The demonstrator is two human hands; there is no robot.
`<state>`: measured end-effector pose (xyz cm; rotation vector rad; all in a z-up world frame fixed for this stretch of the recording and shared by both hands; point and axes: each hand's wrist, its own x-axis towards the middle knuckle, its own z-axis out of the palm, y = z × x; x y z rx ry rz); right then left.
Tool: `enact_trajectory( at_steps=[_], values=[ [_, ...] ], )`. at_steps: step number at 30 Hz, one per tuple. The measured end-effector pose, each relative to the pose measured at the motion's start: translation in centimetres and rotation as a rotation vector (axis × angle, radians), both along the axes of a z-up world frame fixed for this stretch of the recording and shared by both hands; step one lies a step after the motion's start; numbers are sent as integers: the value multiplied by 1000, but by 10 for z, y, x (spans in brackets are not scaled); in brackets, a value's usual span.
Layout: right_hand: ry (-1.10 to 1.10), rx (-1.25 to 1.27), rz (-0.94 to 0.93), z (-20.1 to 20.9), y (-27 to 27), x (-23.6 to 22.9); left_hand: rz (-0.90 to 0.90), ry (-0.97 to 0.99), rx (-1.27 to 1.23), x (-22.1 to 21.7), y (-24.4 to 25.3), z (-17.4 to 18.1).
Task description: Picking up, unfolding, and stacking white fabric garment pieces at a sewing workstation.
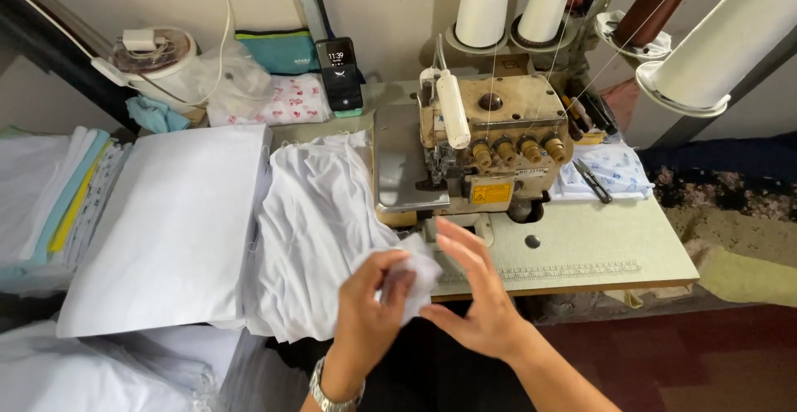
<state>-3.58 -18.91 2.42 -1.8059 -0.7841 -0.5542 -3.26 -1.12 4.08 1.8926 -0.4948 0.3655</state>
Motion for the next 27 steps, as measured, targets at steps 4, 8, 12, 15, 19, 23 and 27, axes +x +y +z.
enact_trajectory(
  at_steps=[4, 8, 12, 15, 19, 23, 27],
  values=[
    [185, 26, 165, 22, 4, 4, -300, -159, 102, -16, 6, 17],
    [304, 76, 340, 29, 6, -1, -201, -396, 346, -30, 20, 35],
    [324, -11, 201, 8, -3, -8, -78, -457, 293, -41, 36, 32],
    [393, -18, 182, -5, -16, -11, 32, -550, 306, -46, 44, 47],
    [249, -30, 266, -10, -26, -22, 171, -674, 326, -57, 41, 62],
    [268, -99, 309, 15, -22, -36, 129, -535, 286, -75, 39, 65],
    [139, -2, 263, 33, -18, -44, 77, -384, 238, -89, 40, 78]
  ],
)
